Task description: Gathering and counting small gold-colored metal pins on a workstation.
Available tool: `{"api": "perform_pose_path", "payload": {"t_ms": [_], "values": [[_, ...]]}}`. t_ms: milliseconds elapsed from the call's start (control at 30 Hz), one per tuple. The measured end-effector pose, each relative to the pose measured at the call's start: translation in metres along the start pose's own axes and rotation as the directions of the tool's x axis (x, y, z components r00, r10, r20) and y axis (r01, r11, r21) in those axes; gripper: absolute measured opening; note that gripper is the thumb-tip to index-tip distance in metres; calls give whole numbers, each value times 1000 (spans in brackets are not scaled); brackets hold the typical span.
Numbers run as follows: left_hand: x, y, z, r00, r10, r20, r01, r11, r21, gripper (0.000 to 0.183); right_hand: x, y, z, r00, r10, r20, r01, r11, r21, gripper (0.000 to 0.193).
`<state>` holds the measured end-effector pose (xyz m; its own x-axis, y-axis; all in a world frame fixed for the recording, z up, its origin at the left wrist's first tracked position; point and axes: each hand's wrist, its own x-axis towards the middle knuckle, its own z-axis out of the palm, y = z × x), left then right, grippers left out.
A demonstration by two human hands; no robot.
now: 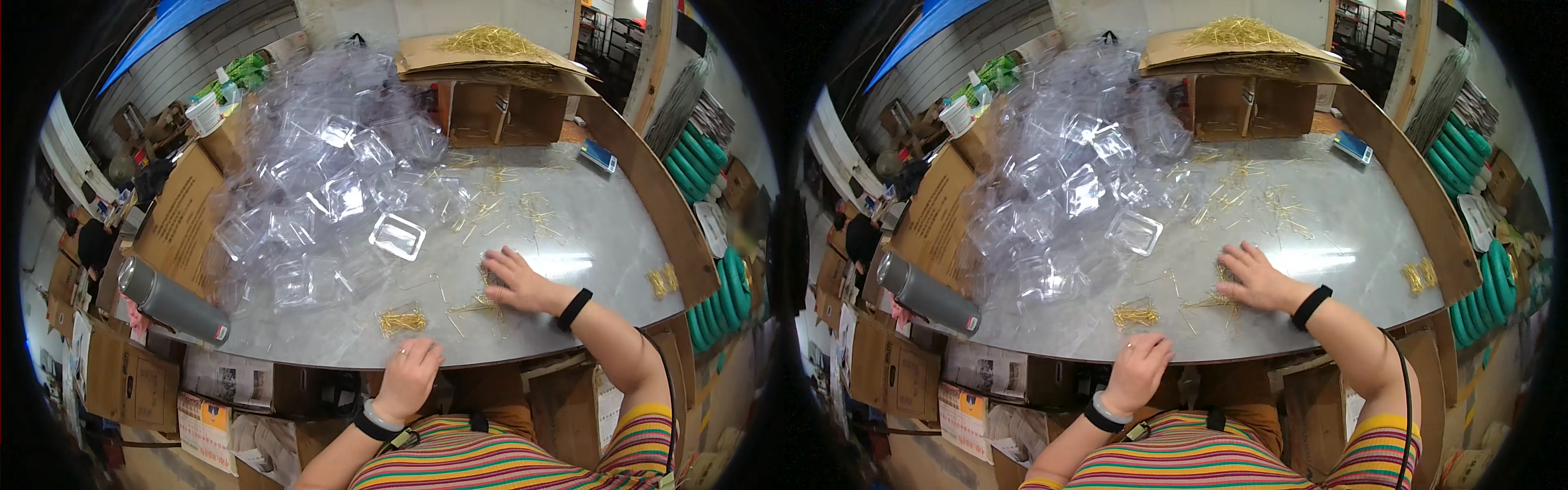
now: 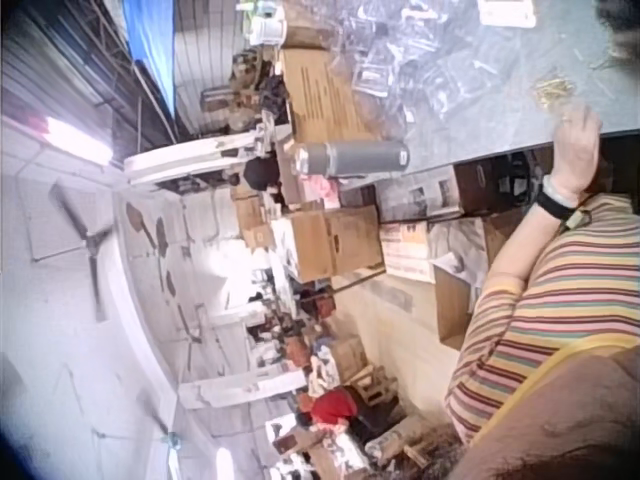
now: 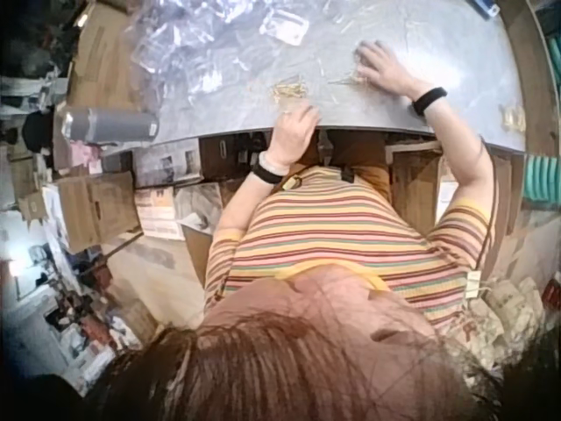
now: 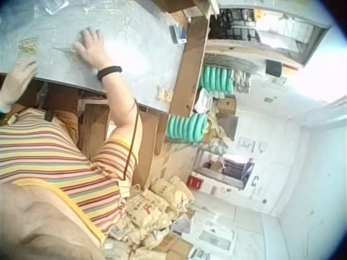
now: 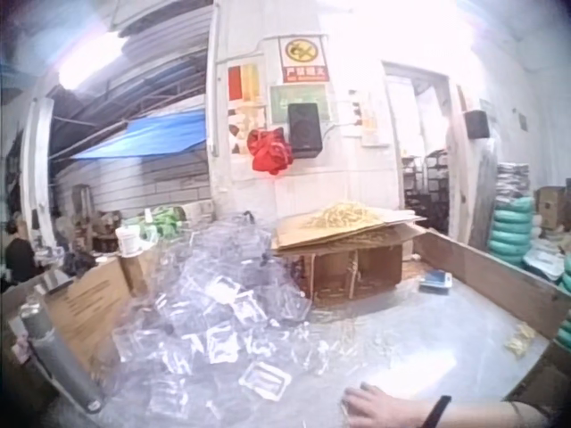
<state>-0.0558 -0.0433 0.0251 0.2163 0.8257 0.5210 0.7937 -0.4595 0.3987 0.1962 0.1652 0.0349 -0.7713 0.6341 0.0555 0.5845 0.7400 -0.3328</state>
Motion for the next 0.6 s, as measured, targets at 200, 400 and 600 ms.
{"api": "perform_pose_path", "payload": {"t_ms": [200,400,600], "values": [[17,7,12,997,-80,10,79,996,43,42,-28,-41,-9,985,-173,-11,174,980,92,78],[27,1,18,985,-143,97,137,988,67,67,-64,4,-40,835,550,-21,-538,823,183,82],[39,-4,30,981,-149,128,142,988,68,84,-61,-44,-9,989,145,40,-147,988,51,91]]}}
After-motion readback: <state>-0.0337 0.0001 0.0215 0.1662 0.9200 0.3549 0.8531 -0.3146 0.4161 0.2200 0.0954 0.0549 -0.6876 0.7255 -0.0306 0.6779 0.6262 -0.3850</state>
